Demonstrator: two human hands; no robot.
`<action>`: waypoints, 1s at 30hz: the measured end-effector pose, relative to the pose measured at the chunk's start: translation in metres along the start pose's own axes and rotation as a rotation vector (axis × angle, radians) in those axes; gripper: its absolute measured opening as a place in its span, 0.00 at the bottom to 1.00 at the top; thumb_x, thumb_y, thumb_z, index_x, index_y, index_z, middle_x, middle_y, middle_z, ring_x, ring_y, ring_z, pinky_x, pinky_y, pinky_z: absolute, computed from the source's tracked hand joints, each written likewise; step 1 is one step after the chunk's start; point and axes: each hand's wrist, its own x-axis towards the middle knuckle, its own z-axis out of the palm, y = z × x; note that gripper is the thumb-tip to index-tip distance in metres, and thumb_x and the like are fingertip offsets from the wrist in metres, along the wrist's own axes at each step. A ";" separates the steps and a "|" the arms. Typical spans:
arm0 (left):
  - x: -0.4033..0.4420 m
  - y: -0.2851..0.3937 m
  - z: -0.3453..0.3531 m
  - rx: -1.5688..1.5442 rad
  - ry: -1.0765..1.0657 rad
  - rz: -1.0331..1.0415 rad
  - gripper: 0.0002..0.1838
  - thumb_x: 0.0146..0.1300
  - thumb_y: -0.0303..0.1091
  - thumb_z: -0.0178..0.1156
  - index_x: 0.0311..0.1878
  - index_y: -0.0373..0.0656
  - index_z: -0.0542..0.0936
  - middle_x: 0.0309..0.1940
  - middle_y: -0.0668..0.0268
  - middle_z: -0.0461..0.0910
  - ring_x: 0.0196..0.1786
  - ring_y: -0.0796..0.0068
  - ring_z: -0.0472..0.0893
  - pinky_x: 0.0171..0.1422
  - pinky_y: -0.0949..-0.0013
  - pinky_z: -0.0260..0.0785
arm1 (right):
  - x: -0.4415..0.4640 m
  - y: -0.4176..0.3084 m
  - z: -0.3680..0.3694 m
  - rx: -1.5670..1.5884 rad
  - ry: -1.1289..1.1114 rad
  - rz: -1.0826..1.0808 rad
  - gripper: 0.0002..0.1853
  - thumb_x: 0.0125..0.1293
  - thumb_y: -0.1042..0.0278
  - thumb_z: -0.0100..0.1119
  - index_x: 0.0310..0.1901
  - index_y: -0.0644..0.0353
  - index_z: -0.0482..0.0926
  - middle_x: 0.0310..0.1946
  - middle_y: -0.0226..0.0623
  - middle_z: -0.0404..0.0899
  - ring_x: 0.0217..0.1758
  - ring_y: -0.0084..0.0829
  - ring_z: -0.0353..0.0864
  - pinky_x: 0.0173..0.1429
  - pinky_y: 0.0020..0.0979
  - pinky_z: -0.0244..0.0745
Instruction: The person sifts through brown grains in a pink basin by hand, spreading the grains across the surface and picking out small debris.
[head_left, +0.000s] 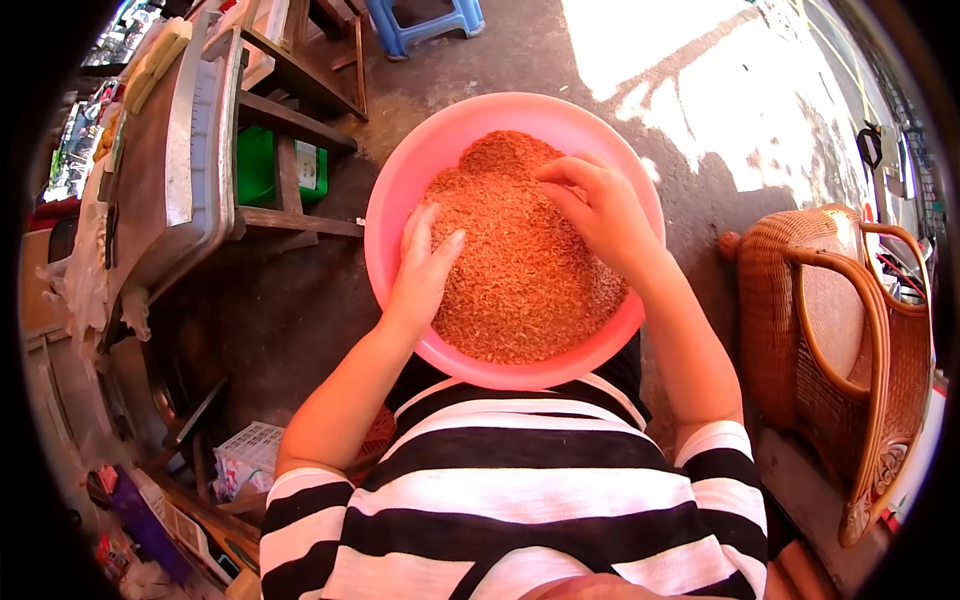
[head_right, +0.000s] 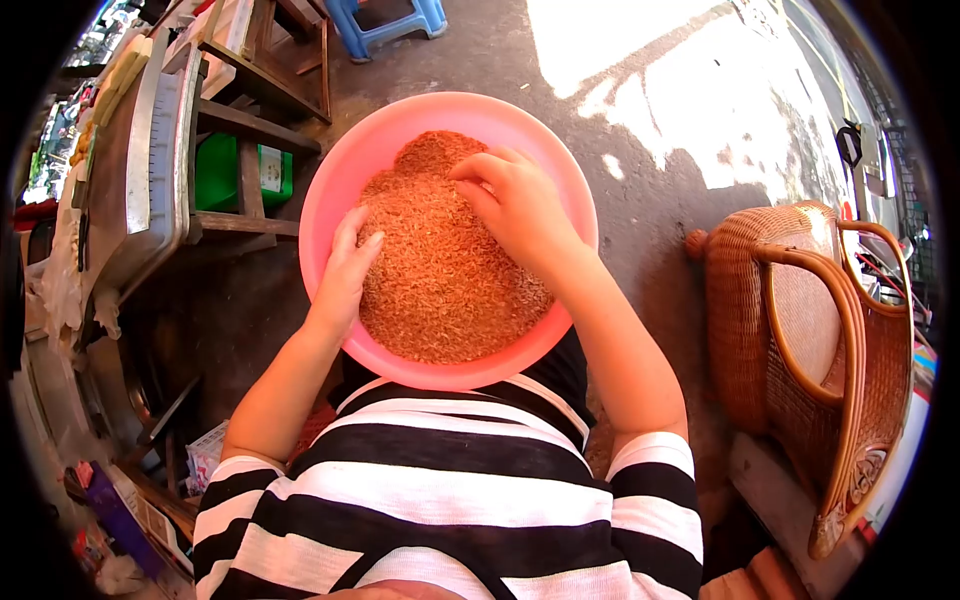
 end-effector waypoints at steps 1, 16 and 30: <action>-0.001 -0.001 0.003 0.130 0.022 0.050 0.35 0.71 0.47 0.54 0.71 0.33 0.59 0.74 0.50 0.50 0.77 0.58 0.51 0.79 0.59 0.42 | 0.012 0.001 0.004 -0.075 -0.056 -0.035 0.08 0.62 0.73 0.58 0.41 0.59 0.82 0.39 0.42 0.80 0.47 0.41 0.79 0.54 0.38 0.72; 0.002 0.002 0.000 -0.236 0.096 0.055 0.31 0.73 0.47 0.52 0.69 0.33 0.62 0.70 0.52 0.59 0.74 0.61 0.57 0.77 0.62 0.47 | 0.054 0.034 0.040 -0.349 -0.259 -0.150 0.07 0.59 0.76 0.59 0.39 0.58 0.81 0.40 0.39 0.78 0.51 0.41 0.75 0.56 0.39 0.71; 0.002 0.004 0.000 -0.152 0.090 0.088 0.30 0.75 0.43 0.49 0.71 0.33 0.60 0.70 0.57 0.61 0.74 0.69 0.57 0.77 0.66 0.46 | 0.044 0.025 0.033 0.011 -0.095 -0.005 0.05 0.56 0.76 0.66 0.35 0.60 0.82 0.35 0.35 0.79 0.44 0.34 0.78 0.49 0.33 0.74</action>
